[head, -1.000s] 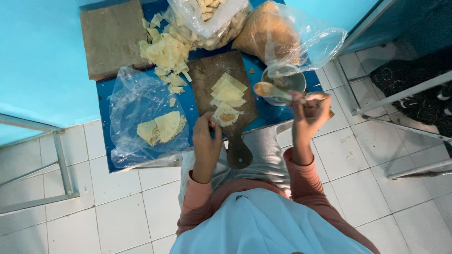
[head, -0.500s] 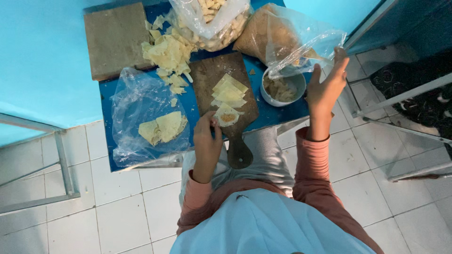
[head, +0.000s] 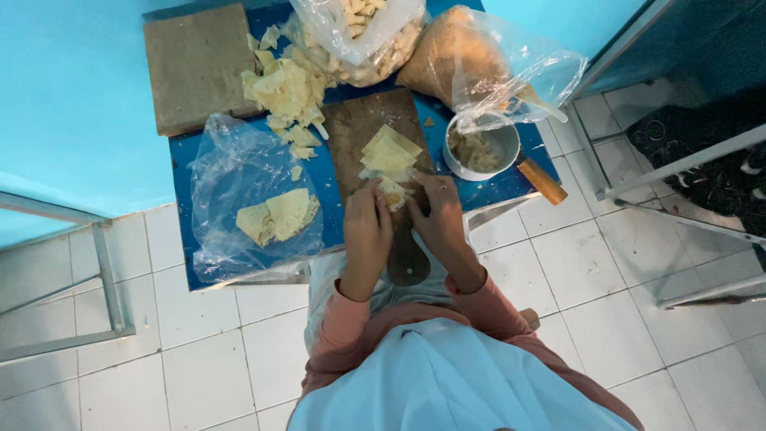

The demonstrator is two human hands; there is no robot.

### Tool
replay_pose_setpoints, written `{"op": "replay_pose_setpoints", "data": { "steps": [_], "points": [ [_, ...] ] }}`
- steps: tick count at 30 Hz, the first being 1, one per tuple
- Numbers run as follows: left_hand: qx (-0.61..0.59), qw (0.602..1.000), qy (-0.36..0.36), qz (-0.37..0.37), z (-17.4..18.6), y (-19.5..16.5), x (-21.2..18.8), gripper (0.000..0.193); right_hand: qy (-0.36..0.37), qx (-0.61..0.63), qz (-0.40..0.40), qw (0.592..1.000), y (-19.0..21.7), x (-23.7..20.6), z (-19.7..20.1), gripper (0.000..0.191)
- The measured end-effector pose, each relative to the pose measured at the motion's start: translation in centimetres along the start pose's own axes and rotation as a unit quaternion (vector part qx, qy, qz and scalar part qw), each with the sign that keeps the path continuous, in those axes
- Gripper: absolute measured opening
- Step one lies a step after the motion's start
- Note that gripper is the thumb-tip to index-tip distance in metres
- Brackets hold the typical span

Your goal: The person breaks dried cracker pieces by hand over a wooden cutting board and drops the broken pieces into a bowl, occasionally using a spoon to scoop or move pieces. Bags of crackers and a plastic sheet sit on the small blue table.

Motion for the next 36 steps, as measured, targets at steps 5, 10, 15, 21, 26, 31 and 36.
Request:
{"op": "replay_pose_setpoints", "data": {
  "steps": [5, 10, 15, 21, 26, 31, 36],
  "points": [
    [-0.08, 0.997, -0.005, 0.008, -0.2, 0.6, -0.4, 0.028, 0.0, 0.006, 0.003, 1.0, -0.4, 0.2, -0.5, 0.042],
    [-0.095, 0.995, 0.007, 0.037, -0.6, 1.4, -0.4, 0.031, 0.027, 0.029, -0.035, 0.999, -0.6, 0.9, -0.8, 0.044],
    [-0.034, 0.999, 0.003, 0.018, -0.1, 0.8, -0.2, 0.031, 0.023, 0.093, -0.058, 0.994, -0.6, 0.8, -1.1, 0.042],
    [0.022, 1.0, -0.003, -0.004, 0.5, 0.3, -0.3, 0.022, -0.007, 0.079, -0.018, 0.997, -0.2, 0.5, -1.7, 0.043],
    [0.045, 0.999, -0.002, -0.026, 0.4, 0.3, -0.3, 0.013, -0.018, 0.096, -0.006, 0.995, 0.3, 0.3, -1.8, 0.04],
    [0.031, 0.999, 0.015, -0.022, 0.6, 0.3, -0.2, 0.023, 0.012, 0.072, 0.073, 0.995, 1.5, 0.0, -1.8, 0.043],
    [0.034, 0.999, 0.02, -0.029, 0.7, 0.1, -0.2, 0.018, 0.036, 0.071, 0.076, 0.994, 1.9, -0.1, -1.5, 0.045]
  ]
}}
Point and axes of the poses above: each hand's wrist, its own x-axis towards the middle knuckle, its own z-axis out of the back of the hand, y = z × x, the point moved 5 cm from there along x, towards the middle knuckle, and after that the axes turned 9 degrees about x, right-handed, at the moved point
